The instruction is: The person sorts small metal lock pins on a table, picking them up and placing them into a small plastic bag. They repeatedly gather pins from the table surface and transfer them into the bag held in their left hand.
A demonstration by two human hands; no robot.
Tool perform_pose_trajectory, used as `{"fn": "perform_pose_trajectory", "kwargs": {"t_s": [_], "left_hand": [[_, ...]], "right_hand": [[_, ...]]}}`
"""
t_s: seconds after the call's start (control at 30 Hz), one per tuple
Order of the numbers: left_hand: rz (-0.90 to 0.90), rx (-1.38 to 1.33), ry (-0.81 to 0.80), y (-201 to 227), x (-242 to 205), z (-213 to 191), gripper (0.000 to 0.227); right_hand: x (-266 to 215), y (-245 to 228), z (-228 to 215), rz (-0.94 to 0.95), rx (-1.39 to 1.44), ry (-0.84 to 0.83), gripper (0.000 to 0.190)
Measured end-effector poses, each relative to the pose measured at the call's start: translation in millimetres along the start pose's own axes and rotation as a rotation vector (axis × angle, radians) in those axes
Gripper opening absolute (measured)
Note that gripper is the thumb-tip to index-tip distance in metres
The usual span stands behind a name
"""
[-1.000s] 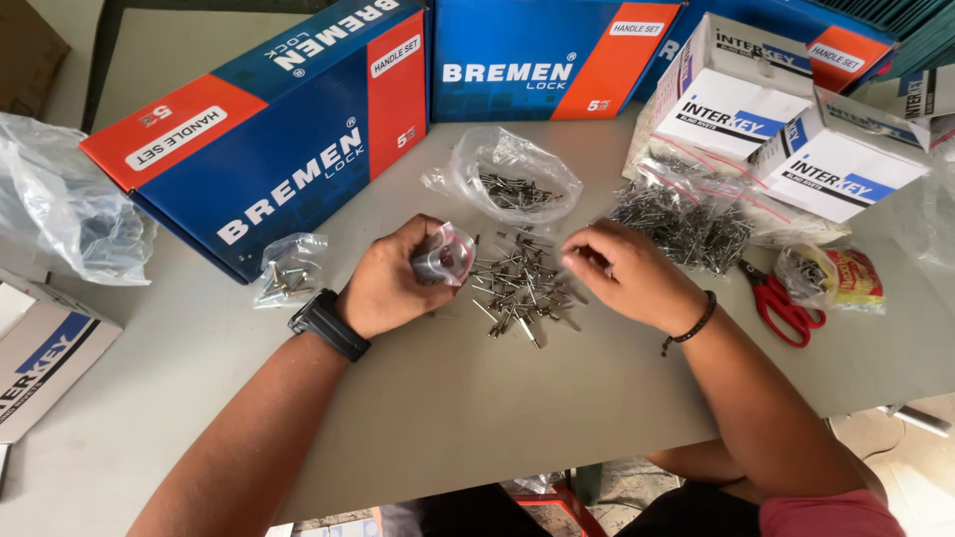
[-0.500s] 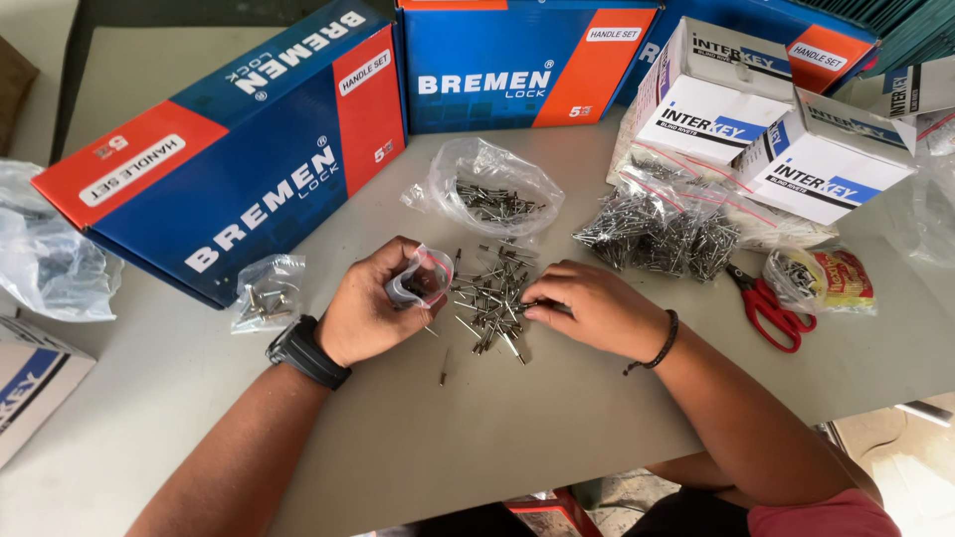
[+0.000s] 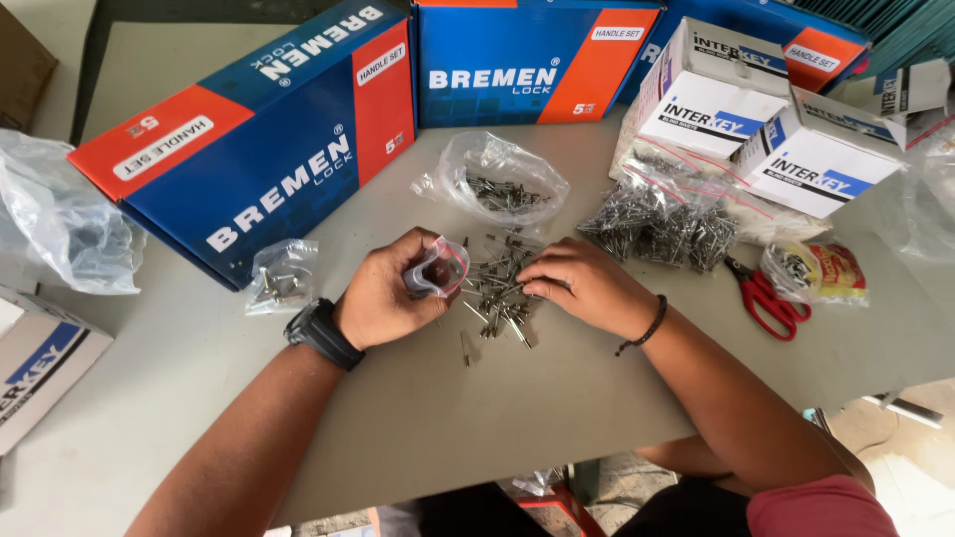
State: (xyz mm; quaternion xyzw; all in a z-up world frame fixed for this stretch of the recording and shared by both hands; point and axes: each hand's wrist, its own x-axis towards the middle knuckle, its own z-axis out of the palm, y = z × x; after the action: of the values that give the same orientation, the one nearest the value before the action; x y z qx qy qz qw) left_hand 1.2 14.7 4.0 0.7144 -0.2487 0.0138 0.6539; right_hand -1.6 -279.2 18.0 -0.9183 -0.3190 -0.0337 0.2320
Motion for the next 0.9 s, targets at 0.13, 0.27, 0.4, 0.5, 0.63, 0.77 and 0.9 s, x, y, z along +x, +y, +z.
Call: {"fn": "perform_pose_trajectory", "kwargs": {"t_s": [0.13,0.27,0.4,0.5,0.63,0.77,0.9], "left_hand": [[0.051,0.072,-0.018,10.0,-3.9,4.5,0.035],[0.065,0.099,0.003,-0.1,-3.1,2.4,0.032],[0.068,0.101,0.003,-2.4,-2.2,3.3,0.031],[0.063,0.098,-0.009,-4.2,-2.2,4.6,0.033],[0.059,0.117,-0.012,-7.1,-2.8,3.6,0.033],[0.047,0.146,-0.038,-0.9,-2.8,3.9,0.036],[0.033,0.17,-0.032,2.9,-4.6,2.9,0.037]], "right_hand": [[-1.9,-6.2,-2.0,-0.042,-0.028,-0.037,0.012],[3.9,-0.5,3.7,-0.122,-0.143,-0.003,0.009],[5.5,4.9,5.8,-0.134,-0.166,-0.01,0.006],[7.7,0.4,0.7,-0.096,-0.174,-0.084,0.012],[10.1,-17.1,-9.8,-0.086,-0.197,-0.099,0.016],[9.9,-20.6,-4.8,-0.024,-0.225,-0.153,0.022],[9.7,-20.3,5.7,0.025,-0.238,-0.144,0.011]]}}
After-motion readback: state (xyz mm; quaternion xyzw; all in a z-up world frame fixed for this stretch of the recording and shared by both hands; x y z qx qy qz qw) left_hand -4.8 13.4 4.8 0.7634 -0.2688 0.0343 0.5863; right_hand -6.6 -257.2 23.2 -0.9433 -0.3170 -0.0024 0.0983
